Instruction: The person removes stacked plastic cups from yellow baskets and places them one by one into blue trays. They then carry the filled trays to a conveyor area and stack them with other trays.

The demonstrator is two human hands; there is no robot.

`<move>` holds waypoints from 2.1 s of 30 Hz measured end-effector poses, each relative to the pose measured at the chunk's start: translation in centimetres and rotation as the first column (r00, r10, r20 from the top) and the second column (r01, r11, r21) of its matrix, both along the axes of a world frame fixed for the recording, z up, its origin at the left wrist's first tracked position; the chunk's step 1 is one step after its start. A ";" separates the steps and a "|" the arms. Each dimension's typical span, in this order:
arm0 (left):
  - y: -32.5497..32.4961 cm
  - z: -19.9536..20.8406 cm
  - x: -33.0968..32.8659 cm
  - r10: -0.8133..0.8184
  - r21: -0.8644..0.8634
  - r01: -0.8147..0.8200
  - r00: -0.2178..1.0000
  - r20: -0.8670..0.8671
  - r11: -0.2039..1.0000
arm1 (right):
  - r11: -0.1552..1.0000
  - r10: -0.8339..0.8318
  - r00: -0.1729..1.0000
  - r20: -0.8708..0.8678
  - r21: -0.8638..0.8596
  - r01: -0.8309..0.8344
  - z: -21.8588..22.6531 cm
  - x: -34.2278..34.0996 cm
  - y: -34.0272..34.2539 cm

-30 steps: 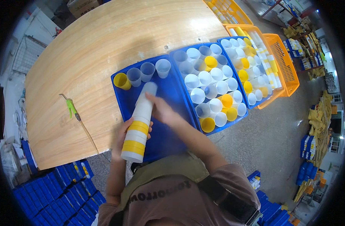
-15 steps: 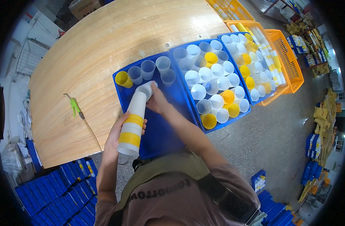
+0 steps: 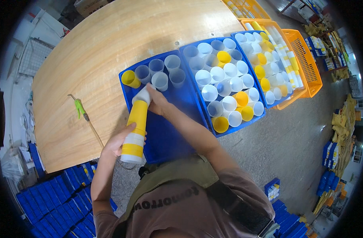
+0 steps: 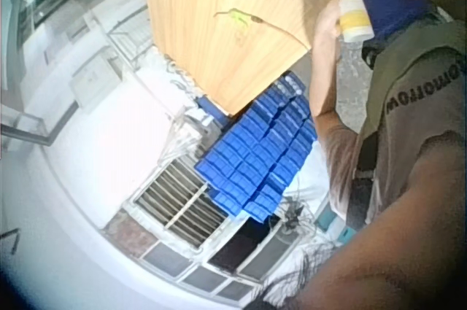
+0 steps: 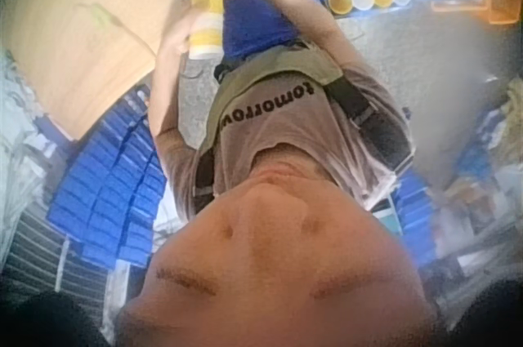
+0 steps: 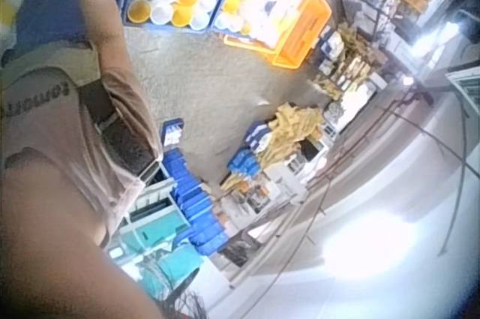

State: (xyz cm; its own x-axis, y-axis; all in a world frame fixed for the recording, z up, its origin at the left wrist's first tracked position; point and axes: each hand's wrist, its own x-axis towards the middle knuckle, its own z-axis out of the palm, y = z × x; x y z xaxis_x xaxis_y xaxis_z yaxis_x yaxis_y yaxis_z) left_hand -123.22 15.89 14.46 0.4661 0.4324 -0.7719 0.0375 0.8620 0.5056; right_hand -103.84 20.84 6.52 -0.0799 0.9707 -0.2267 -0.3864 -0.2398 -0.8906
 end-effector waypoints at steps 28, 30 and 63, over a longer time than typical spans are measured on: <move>-6.7 2.6 3.2 0.106 0.830 0.460 0.852 -0.512 0.316 | 0.815 -0.394 0.794 -0.463 -0.575 0.069 6.4 -0.4 -8.4; -6.9 2.8 3.5 0.129 0.818 0.544 0.812 -0.569 0.186 | 0.849 -0.365 0.787 -0.497 -0.525 0.063 4.3 -0.2 -8.8; -6.9 4.0 1.4 0.415 0.377 0.923 0.373 -0.830 -0.075 | 0.968 -0.062 0.611 -0.789 -0.196 -0.155 1.4 -1.8 -10.9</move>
